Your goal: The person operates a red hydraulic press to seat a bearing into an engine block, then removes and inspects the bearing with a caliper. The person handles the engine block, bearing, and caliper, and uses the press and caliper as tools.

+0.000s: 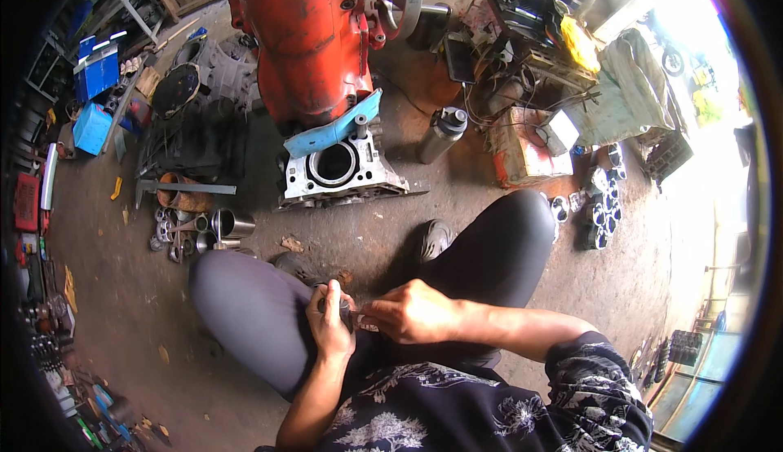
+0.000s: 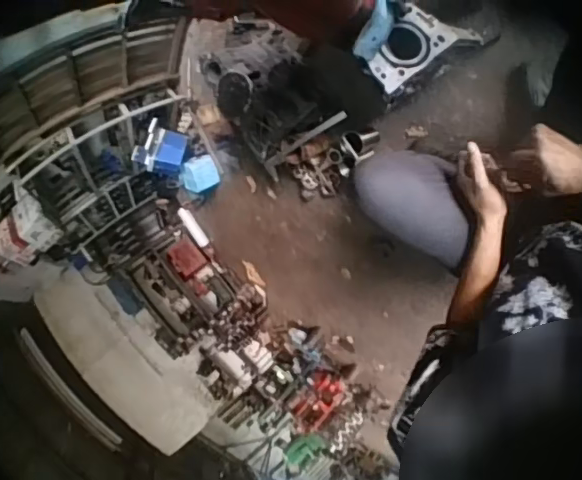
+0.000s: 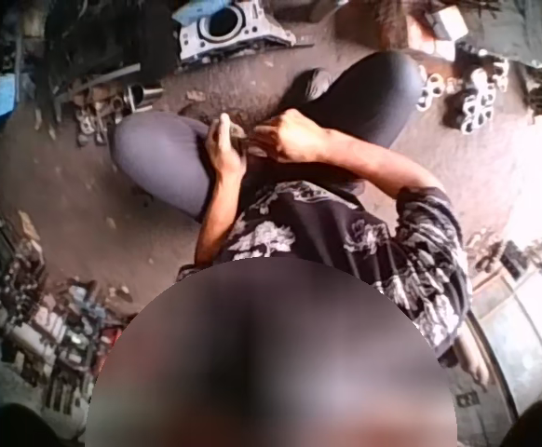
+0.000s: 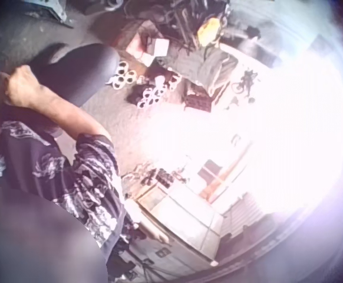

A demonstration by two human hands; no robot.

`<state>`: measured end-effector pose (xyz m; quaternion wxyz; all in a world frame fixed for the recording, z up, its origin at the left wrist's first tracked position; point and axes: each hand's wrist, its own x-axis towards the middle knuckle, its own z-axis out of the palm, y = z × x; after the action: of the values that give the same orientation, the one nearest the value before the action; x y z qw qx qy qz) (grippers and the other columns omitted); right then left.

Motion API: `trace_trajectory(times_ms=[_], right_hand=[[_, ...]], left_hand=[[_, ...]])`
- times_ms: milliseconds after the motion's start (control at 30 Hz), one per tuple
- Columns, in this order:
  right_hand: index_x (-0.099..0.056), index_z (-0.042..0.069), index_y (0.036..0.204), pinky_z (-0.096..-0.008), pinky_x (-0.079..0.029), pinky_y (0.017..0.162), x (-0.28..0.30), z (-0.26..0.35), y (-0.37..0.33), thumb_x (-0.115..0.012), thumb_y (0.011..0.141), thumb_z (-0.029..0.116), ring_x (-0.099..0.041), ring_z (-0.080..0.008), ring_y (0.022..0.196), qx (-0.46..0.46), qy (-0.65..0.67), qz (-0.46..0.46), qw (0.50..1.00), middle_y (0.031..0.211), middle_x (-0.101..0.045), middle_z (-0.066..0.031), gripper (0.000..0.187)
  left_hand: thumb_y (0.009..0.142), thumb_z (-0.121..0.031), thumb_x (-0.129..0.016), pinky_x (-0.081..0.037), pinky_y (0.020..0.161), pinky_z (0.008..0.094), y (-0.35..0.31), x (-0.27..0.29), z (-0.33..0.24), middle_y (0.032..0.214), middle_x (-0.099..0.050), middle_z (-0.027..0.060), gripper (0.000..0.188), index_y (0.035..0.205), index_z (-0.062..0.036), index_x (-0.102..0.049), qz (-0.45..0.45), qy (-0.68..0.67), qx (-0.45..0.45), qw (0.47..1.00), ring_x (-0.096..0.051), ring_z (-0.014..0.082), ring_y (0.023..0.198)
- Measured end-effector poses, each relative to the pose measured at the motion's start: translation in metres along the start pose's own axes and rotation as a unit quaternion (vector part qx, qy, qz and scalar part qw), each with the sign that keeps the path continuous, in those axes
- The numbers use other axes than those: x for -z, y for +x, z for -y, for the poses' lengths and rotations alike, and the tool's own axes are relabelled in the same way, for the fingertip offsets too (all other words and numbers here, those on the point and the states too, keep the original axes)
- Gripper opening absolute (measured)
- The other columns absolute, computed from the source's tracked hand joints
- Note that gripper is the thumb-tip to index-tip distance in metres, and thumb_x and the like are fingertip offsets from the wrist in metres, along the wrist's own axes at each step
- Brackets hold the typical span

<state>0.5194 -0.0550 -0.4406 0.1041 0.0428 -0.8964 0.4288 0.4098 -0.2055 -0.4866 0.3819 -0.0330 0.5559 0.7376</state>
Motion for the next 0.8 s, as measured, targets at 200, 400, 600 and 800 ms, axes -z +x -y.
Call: trace_trajectory(times_ms=[200, 400, 600, 800], right_hand=[[-0.073, 0.002, 0.104, -0.0407, -0.059, 0.062, 0.031, 0.008, 0.006, -0.076, 0.088, 0.014, -0.072, -0.0323, 0.071, -0.107, 0.017, -0.016, 0.994, 0.083, -0.073, -0.0154, 0.020], [-0.074, 0.002, 0.102, -0.0409, -0.059, 0.065, 0.016, 0.013, 0.005, -0.074, 0.089, 0.015, -0.073, -0.0327, 0.074, -0.147, 0.015, 0.032, 0.988, 0.085, -0.074, -0.0157, 0.018], [-0.073, 0.005, 0.094, -0.0449, -0.056, 0.058, 0.013, 0.011, 0.005, -0.070, 0.091, 0.020, -0.069, -0.0375, 0.064, -0.131, 0.062, -0.024, 0.989, 0.073, -0.070, -0.0163, 0.015], [-0.073, 0.002, 0.103, -0.0411, -0.058, 0.064, 0.007, 0.009, -0.001, -0.074, 0.089, 0.013, -0.072, -0.0331, 0.073, -0.182, 0.049, 0.022, 0.982, 0.083, -0.073, -0.0161, 0.017]], left_hand=[[0.107, -0.036, -0.053, -0.036, 0.038, 0.0237, -0.005, -0.004, -0.003, 0.059, -0.051, 0.0031, 0.038, 0.082, -0.0075, -0.053, 0.033, 0.030, 0.034, 0.998, -0.048, 0.0112, 0.043], [0.106, -0.033, -0.057, -0.037, 0.037, 0.0236, -0.007, 0.000, -0.003, 0.063, -0.053, 0.0021, 0.038, 0.078, -0.0075, -0.055, 0.054, 0.080, 0.019, 0.995, -0.050, 0.0098, 0.045], [0.105, -0.033, -0.059, -0.037, 0.037, 0.0234, -0.008, 0.001, -0.002, 0.064, -0.055, 0.0019, 0.039, 0.076, -0.0073, -0.056, 0.059, 0.090, 0.033, 0.994, -0.050, 0.0093, 0.045], [0.105, -0.036, -0.059, -0.037, 0.039, 0.0236, -0.009, 0.003, 0.003, 0.064, -0.054, 0.0010, 0.040, 0.076, -0.0080, -0.056, 0.037, 0.105, 0.041, 0.993, -0.049, 0.0085, 0.046]])
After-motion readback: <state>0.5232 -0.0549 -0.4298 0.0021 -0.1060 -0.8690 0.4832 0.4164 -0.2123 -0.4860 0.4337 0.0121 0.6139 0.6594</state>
